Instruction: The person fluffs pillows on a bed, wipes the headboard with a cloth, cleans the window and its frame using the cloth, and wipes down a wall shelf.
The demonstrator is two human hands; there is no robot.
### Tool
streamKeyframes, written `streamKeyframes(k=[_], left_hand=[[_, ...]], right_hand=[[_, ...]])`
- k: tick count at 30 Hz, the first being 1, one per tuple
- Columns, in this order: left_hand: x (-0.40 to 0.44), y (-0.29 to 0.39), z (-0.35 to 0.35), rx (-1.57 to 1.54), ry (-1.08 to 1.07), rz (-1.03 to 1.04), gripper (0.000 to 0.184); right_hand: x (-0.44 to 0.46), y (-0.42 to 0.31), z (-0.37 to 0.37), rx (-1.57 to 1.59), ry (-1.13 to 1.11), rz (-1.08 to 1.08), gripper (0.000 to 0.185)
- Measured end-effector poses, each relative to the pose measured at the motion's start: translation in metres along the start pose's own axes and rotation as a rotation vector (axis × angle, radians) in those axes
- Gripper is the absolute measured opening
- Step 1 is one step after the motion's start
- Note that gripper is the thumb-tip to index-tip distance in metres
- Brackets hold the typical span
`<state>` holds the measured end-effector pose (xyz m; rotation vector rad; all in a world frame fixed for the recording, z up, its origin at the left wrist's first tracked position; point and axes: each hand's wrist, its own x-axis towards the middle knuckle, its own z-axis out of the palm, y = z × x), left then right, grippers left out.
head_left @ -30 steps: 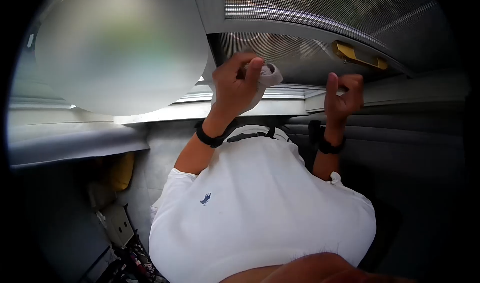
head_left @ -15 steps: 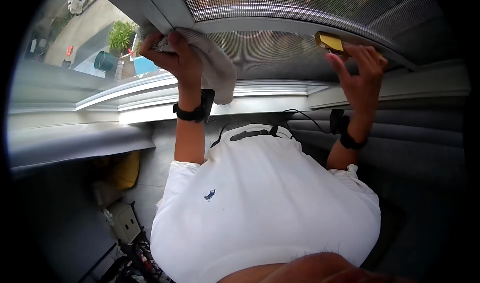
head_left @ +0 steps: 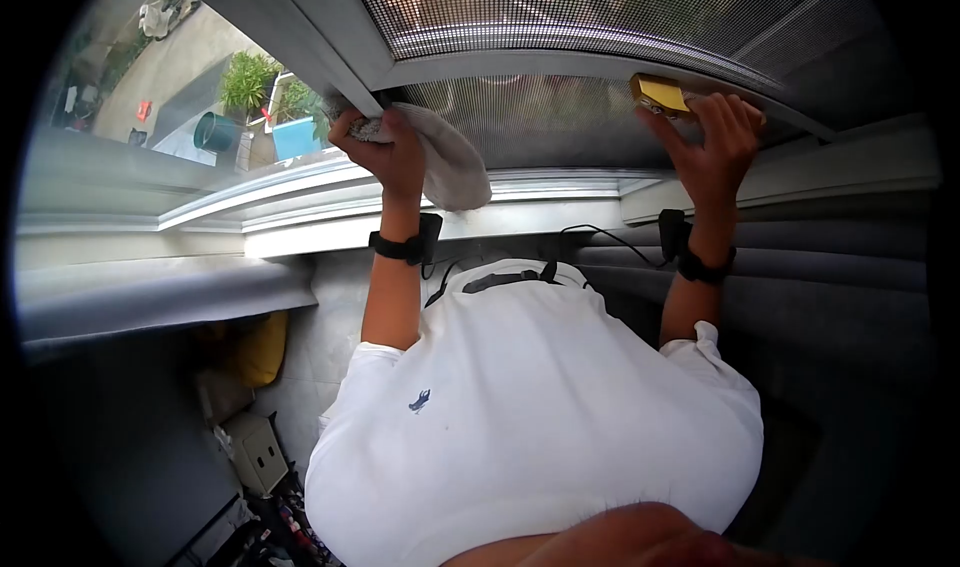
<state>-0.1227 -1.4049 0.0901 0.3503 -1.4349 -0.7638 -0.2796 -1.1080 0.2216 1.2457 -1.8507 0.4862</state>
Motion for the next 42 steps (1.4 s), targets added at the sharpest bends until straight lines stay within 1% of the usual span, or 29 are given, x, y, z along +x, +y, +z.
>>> streamKeyframes(k=[1, 2, 4, 5, 6, 8, 9, 10, 12, 13, 15, 16, 18, 22, 24, 25, 26, 28, 30, 32, 33, 34, 35, 36, 37, 38, 40, 41, 42], left_hand=[[-0.006, -0.010, -0.002, -0.068, -0.011, -0.090, 0.040], [-0.004, -0.004, -0.001, -0.072, -0.005, -0.086, 0.040], [0.006, 0.015, 0.003, 0.015, -0.023, -0.072, 0.033], [0.013, 0.015, 0.002, 0.033, -0.031, 0.017, 0.039], [0.018, 0.015, 0.004, 0.038, -0.007, 0.021, 0.039], [0.021, 0.027, 0.006, -0.015, -0.006, -0.052, 0.041], [0.026, 0.033, 0.006, 0.028, 0.011, 0.011, 0.045], [0.028, 0.032, 0.007, 0.022, 0.021, 0.018, 0.049], [0.027, 0.020, 0.005, 0.024, 0.018, 0.083, 0.050], [0.024, 0.015, 0.008, 0.013, 0.032, 0.080, 0.051], [0.026, 0.018, 0.008, 0.011, 0.036, 0.093, 0.050], [0.027, 0.019, 0.006, 0.000, 0.028, 0.097, 0.049], [0.027, 0.021, 0.003, 0.025, 0.016, 0.098, 0.049], [0.024, 0.016, 0.005, -0.036, -0.003, 0.075, 0.049], [0.023, 0.017, 0.005, -0.047, 0.015, 0.067, 0.050], [0.023, 0.022, 0.004, 0.012, 0.008, 0.075, 0.052], [0.022, 0.024, 0.003, 0.076, 0.001, 0.082, 0.053], [0.010, 0.011, 0.003, 0.130, 0.016, 0.150, 0.055], [-0.003, 0.000, 0.000, 0.160, 0.008, 0.141, 0.057], [-0.029, -0.020, -0.007, 0.150, -0.028, 0.036, 0.056], [-0.040, -0.024, -0.012, 0.167, -0.027, 0.033, 0.056], [-0.051, -0.027, -0.016, 0.198, -0.041, -0.022, 0.054], [-0.054, -0.023, -0.017, 0.225, -0.053, -0.076, 0.054], [-0.057, -0.019, -0.019, 0.231, -0.048, -0.080, 0.054], [-0.059, -0.016, -0.021, 0.201, -0.035, -0.145, 0.053], [-0.056, -0.010, -0.021, 0.171, -0.021, -0.210, 0.053], [-0.036, 0.005, -0.018, 0.135, 0.022, -0.172, 0.051], [-0.022, 0.016, -0.016, 0.093, 0.054, -0.126, 0.050], [-0.004, 0.032, -0.012, 0.108, 0.065, -0.132, 0.050]], right_hand=[[-0.003, 0.002, 0.004, 0.007, 0.049, 0.020, 0.037], [-0.006, 0.002, 0.007, 0.005, 0.053, 0.015, 0.037], [-0.005, 0.003, 0.009, -0.049, 0.055, 0.031, 0.038], [-0.003, 0.004, 0.010, -0.065, 0.088, 0.011, 0.040], [0.002, 0.004, 0.009, -0.057, 0.097, -0.011, 0.040], [0.006, -0.002, 0.002, -0.012, 0.053, 0.020, 0.043], [0.012, -0.006, -0.006, 0.014, -0.022, 0.028, 0.046], [0.016, -0.007, -0.014, 0.070, -0.100, 0.037, 0.048], [0.024, -0.005, -0.026, 0.126, -0.223, -0.018, 0.044], [0.025, -0.002, -0.028, 0.140, -0.216, -0.029, 0.044], [0.024, 0.004, -0.034, 0.277, -0.339, 0.042, 0.035], [0.024, 0.006, -0.034, 0.281, -0.340, 0.036, 0.035], [0.022, 0.007, -0.036, 0.316, -0.369, 0.060, 0.024], [0.025, 0.004, -0.037, 0.329, -0.385, 0.051, 0.021], [0.020, 0.005, -0.032, 0.267, -0.298, 0.001, 0.021], [0.015, 0.008, -0.027, 0.283, -0.251, -0.034, 0.022], [0.012, 0.011, -0.026, 0.327, -0.263, -0.056, 0.022], [0.008, 0.015, -0.023, 0.240, -0.262, -0.005, 0.022], [0.011, 0.015, -0.022, 0.269, -0.270, -0.020, 0.022], [0.010, 0.019, -0.022, 0.277, -0.278, -0.030, 0.022], [0.006, 0.024, -0.022, 0.275, -0.306, -0.009, 0.022], [0.003, 0.029, -0.023, 0.270, -0.333, 0.011, 0.022], [0.005, 0.027, -0.024, 0.279, -0.334, 0.006, 0.022], [0.007, 0.024, -0.026, 0.296, -0.347, 0.052, 0.024], [0.010, 0.020, -0.028, 0.313, -0.359, 0.096, 0.025], [0.013, 0.018, -0.030, 0.320, -0.362, 0.087, 0.025], [0.017, 0.015, -0.034, 0.275, -0.442, 0.096, 0.029], [0.017, 0.014, -0.032, 0.286, -0.450, 0.081, 0.029], [0.014, 0.014, -0.028, 0.296, -0.417, 0.137, 0.031]])
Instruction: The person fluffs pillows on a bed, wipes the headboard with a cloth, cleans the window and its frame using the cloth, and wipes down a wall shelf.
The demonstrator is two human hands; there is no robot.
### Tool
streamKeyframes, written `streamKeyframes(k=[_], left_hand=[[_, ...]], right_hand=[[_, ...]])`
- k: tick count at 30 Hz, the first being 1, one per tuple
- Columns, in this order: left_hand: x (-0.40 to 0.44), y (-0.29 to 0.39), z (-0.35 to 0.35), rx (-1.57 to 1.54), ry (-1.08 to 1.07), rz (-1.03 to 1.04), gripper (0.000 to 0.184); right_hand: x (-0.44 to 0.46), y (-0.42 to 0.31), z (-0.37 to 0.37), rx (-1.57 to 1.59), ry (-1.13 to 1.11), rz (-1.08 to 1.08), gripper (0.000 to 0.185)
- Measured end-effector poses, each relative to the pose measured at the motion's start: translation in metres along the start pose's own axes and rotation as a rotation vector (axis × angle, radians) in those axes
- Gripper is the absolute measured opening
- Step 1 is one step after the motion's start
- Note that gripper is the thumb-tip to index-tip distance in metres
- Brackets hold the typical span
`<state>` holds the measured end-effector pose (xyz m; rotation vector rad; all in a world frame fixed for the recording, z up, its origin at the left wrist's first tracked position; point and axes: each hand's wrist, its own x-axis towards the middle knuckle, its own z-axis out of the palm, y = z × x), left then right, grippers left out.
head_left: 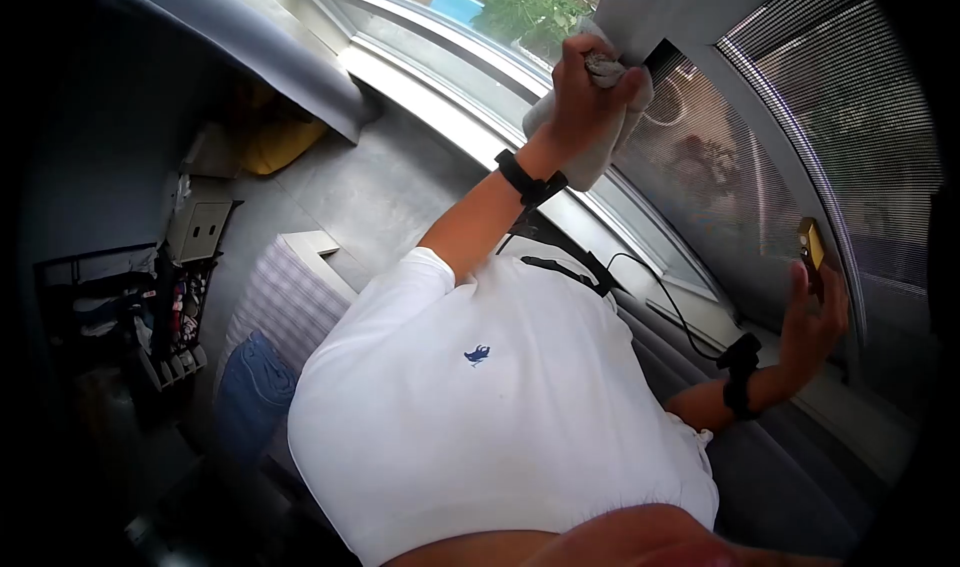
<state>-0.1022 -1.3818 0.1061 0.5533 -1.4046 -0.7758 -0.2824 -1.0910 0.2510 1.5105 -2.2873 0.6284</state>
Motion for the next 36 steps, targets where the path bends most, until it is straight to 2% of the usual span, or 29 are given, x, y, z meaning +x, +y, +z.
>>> streamKeyframes(k=[2, 4, 5, 6, 8, 10, 12, 13, 14, 15, 16, 18, 19, 20, 21, 22, 23, 24, 26, 27, 28, 30, 31, 32, 34, 35, 36], left_hand=[[0.027, 0.031, 0.008, -0.161, 0.117, 0.097, 0.038], [0.039, 0.027, 0.014, -0.122, 0.112, 0.155, 0.038], [0.044, 0.022, 0.017, -0.100, 0.085, 0.210, 0.037], [0.040, 0.014, 0.020, -0.086, 0.089, 0.214, 0.037], [0.018, -0.012, 0.021, 0.086, 0.092, 0.312, 0.040], [-0.015, -0.039, 0.008, 0.125, 0.043, 0.296, 0.040], [-0.042, -0.062, -0.007, 0.240, -0.135, 0.137, 0.040], [-0.048, -0.065, -0.015, 0.242, -0.135, 0.144, 0.040], [-0.054, -0.063, -0.025, 0.220, -0.257, -0.049, 0.039], [-0.056, -0.060, -0.034, 0.197, -0.377, -0.242, 0.038], [-0.054, -0.053, -0.042, 0.199, -0.369, -0.241, 0.038], [-0.045, -0.039, -0.059, 0.179, -0.465, -0.269, 0.040], [-0.041, -0.036, -0.067, 0.169, -0.470, -0.236, 0.043], [-0.034, -0.032, -0.075, 0.180, -0.464, -0.244, 0.043], [-0.024, -0.029, -0.082, 0.192, -0.432, -0.193, 0.043], [-0.014, -0.028, -0.091, 0.202, -0.401, -0.138, 0.044], [-0.006, -0.033, -0.099, 0.263, -0.381, -0.042, 0.041], [-0.001, -0.037, -0.108, 0.269, -0.375, -0.040, 0.041], [0.005, -0.046, -0.123, 0.317, -0.404, -0.069, 0.036], [0.002, -0.054, -0.129, 0.320, -0.433, -0.118, 0.031], [0.000, -0.063, -0.137, 0.322, -0.428, -0.114, 0.031], [-0.011, -0.089, -0.158, 0.392, -0.609, -0.228, 0.032], [-0.019, -0.098, -0.167, 0.387, -0.595, -0.291, 0.042], [-0.026, -0.110, -0.177, 0.390, -0.588, -0.288, 0.042], [-0.038, -0.130, -0.199, 0.480, -0.589, -0.502, 0.057], [-0.038, -0.132, -0.208, 0.474, -0.577, -0.541, 0.067], [-0.038, -0.138, -0.216, 0.482, -0.534, -0.495, 0.066]], right_hand=[[0.001, -0.002, 0.011, 0.032, 0.027, 0.027, 0.033], [0.003, -0.010, 0.027, -0.326, 0.476, -0.253, 0.037], [0.002, -0.023, 0.039, -0.270, 0.642, -0.283, 0.035], [-0.005, -0.031, 0.053, -0.255, 0.642, -0.286, 0.035], [-0.024, -0.044, 0.087, -0.025, 0.737, -0.271, 0.033], [-0.033, -0.057, 0.128, 0.344, 0.315, -0.299, 0.029], [-0.032, -0.086, 0.174, 0.529, -0.329, -0.082, 0.037], [-0.026, -0.100, 0.195, 0.546, -0.636, -0.040, 0.041], [-0.022, -0.110, 0.215, 0.549, -0.946, 0.002, 0.045], [-0.037, -0.105, 0.250, 0.623, -0.935, -0.190, 0.048], [-0.047, -0.101, 0.278, 0.695, -0.921, -0.383, 0.051], [-0.036, -0.126, 0.288, 0.693, -0.965, -0.409, 0.055], [-0.030, -0.138, 0.290, 0.632, -0.785, -0.420, 0.059], [-0.025, -0.147, 0.295, 0.574, -0.608, -0.425, 0.063], [-0.021, -0.155, 0.304, 0.641, -0.556, -0.368, 0.067], [-0.013, -0.164, 0.317, 0.683, -0.432, -0.404, 0.069], [-0.004, -0.174, 0.327, 0.681, -0.359, -0.391, 0.063], [0.005, -0.185, 0.337, 0.676, -0.286, -0.378, 0.059], [0.018, -0.192, 0.400, 0.680, -0.301, -0.426, 0.056], [0.028, -0.201, 0.406, 0.681, -0.314, -0.465, 0.053], [0.034, -0.210, 0.409, 0.883, -0.443, -0.196, 0.052], [0.039, -0.224, 0.434, 1.001, -0.411, -0.124, 0.056], [0.038, -0.222, 0.475, 0.782, -0.312, -0.336, 0.059], [0.033, -0.225, 0.487, 0.514, -0.216, -0.418, 0.063], [0.041, -0.242, 0.487, 0.310, -0.266, -0.518, 0.068], [0.046, -0.247, 0.494, 0.287, -0.276, -0.548, 0.068], [0.054, -0.257, 0.500, 0.264, -0.286, -0.577, 0.069]])
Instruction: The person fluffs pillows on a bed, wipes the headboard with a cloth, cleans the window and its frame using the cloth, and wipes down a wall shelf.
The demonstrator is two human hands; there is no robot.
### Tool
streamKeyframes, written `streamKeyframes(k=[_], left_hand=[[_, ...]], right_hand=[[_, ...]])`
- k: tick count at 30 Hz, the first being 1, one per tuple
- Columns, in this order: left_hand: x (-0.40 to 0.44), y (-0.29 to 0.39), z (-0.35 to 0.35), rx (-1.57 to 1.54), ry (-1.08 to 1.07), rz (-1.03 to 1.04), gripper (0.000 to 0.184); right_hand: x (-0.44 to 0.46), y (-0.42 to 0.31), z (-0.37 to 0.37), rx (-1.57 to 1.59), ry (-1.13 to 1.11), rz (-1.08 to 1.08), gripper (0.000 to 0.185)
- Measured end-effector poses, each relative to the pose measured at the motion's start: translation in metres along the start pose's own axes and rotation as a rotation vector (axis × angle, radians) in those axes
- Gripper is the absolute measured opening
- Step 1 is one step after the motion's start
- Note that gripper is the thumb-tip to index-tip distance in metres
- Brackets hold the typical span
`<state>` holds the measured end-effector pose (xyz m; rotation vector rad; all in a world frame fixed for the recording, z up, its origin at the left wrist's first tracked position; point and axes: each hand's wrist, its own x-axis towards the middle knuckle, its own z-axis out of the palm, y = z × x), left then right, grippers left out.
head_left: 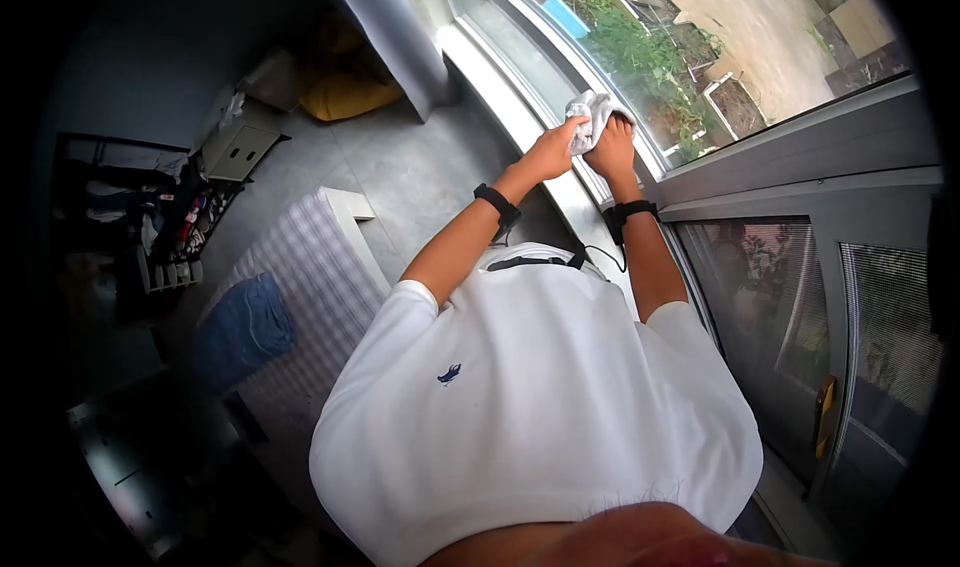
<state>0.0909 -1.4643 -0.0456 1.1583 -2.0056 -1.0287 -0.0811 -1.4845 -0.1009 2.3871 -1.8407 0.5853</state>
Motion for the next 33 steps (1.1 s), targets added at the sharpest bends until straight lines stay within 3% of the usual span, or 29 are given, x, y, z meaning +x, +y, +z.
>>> streamKeyframes(k=[4, 6, 7, 10, 12, 14, 20, 23, 28, 33], left_hand=[[0.027, -0.011, -0.022, 0.111, 0.079, -0.178, 0.064], [0.040, -0.029, -0.025, 0.212, 0.117, -0.121, 0.068], [0.043, -0.038, -0.025, 0.236, 0.052, -0.142, 0.071], [0.049, -0.064, -0.023, 0.309, -0.093, -0.119, 0.083], [0.048, -0.074, -0.012, 0.260, -0.246, -0.153, 0.091], [0.046, -0.094, 0.013, 0.080, -0.416, -0.077, 0.098], [0.018, -0.057, 0.069, -0.308, -0.575, -0.069, 0.089], [0.014, -0.072, 0.092, -0.354, -0.549, -0.067, 0.085], [0.023, -0.091, 0.063, -0.093, -0.560, -0.066, 0.069], [0.040, -0.114, 0.039, -0.005, -0.462, -0.118, 0.068]], right_hand=[[0.050, 0.005, 0.029, 0.091, 0.003, -0.083, 0.058], [0.069, 0.000, 0.027, 0.108, -0.130, -0.071, 0.056], [0.072, -0.004, 0.021, 0.061, -0.204, -0.036, 0.051], [0.066, 0.001, 0.023, 0.038, -0.156, -0.085, 0.045], [0.050, -0.002, 0.010, -0.002, -0.222, -0.030, 0.038], [0.018, -0.002, -0.002, -0.005, -0.103, 0.039, 0.036], [-0.036, 0.008, -0.042, 0.045, -0.309, 0.291, 0.028], [-0.044, 0.013, -0.043, 0.051, -0.319, 0.288, 0.027], [-0.028, 0.020, -0.048, 0.168, -0.291, 0.235, 0.032], [0.015, 0.024, -0.038, 0.213, -0.332, 0.173, 0.035]])
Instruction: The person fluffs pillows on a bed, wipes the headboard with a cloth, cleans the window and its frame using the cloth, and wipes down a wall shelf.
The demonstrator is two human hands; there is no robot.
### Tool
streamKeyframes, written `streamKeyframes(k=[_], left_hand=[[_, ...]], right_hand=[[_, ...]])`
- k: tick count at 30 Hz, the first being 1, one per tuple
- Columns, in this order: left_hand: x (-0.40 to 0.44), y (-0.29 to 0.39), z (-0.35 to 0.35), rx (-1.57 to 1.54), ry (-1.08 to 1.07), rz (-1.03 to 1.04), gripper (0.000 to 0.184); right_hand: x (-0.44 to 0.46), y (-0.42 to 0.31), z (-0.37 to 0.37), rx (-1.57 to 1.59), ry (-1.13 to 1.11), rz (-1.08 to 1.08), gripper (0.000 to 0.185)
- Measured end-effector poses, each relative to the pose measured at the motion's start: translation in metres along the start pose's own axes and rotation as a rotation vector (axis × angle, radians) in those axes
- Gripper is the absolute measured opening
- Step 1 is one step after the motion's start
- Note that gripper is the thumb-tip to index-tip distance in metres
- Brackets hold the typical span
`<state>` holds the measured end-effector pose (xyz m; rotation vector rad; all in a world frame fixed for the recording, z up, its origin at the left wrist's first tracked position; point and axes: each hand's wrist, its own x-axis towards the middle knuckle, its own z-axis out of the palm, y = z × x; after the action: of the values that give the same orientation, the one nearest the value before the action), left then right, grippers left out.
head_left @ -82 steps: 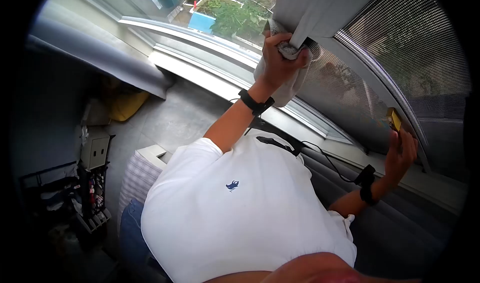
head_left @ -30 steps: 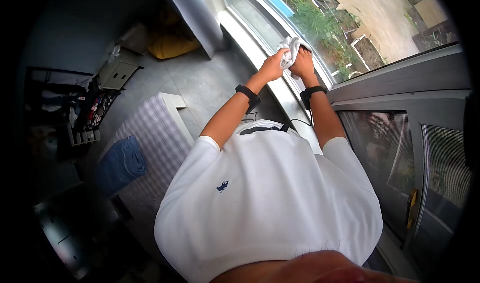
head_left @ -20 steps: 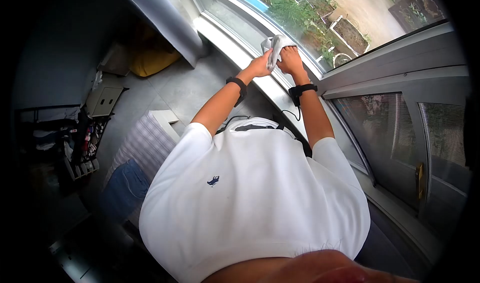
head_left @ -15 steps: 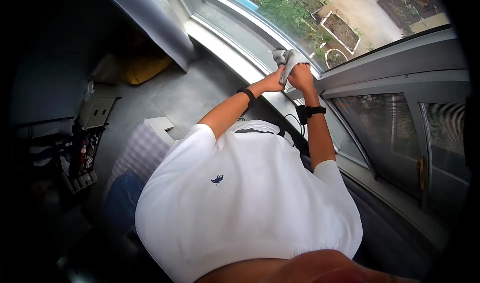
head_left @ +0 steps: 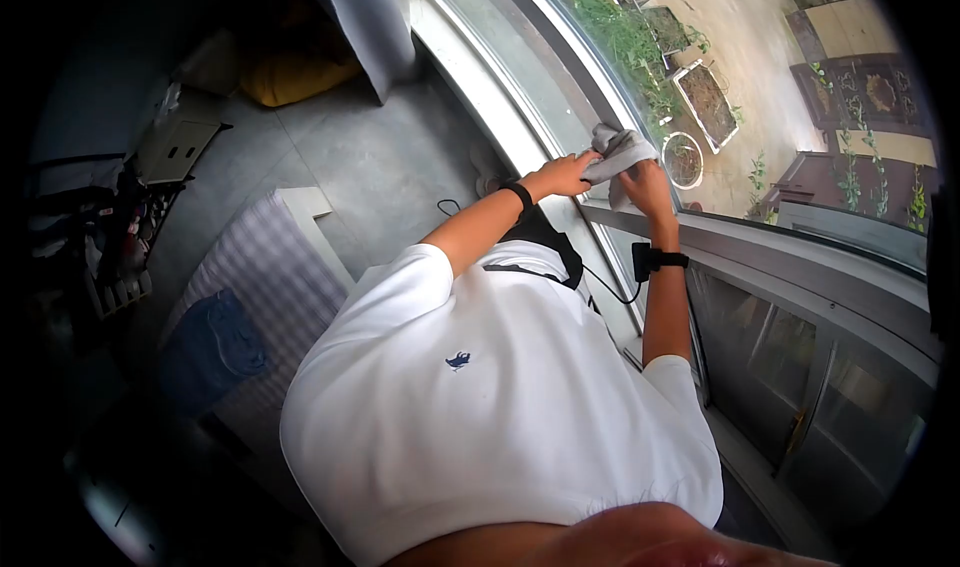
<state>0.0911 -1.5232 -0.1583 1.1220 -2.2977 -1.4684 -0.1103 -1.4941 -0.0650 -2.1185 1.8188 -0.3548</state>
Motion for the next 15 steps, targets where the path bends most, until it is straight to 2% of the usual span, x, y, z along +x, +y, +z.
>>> streamKeyframes(k=[3, 5, 7, 10, 15], left_hand=[[0.012, -0.013, -0.026, -0.040, -0.010, -0.043, 0.073], [0.014, -0.019, -0.053, 0.022, 0.179, -0.070, 0.076], [0.022, -0.033, -0.086, 0.051, 0.413, -0.024, 0.082], [0.032, -0.042, -0.144, 0.226, 0.538, -0.002, 0.085], [0.048, -0.041, -0.218, 0.296, 0.592, -0.079, 0.081]], right_hand=[[0.037, -0.027, -0.011, -0.023, -0.026, -0.010, 0.034], [0.064, -0.032, -0.002, -0.036, -0.011, -0.043, 0.034], [0.085, -0.049, 0.000, -0.109, -0.004, 0.018, 0.034], [0.122, -0.062, 0.012, -0.093, 0.016, -0.009, 0.036], [0.193, -0.090, 0.030, -0.046, 0.045, -0.149, 0.043]])
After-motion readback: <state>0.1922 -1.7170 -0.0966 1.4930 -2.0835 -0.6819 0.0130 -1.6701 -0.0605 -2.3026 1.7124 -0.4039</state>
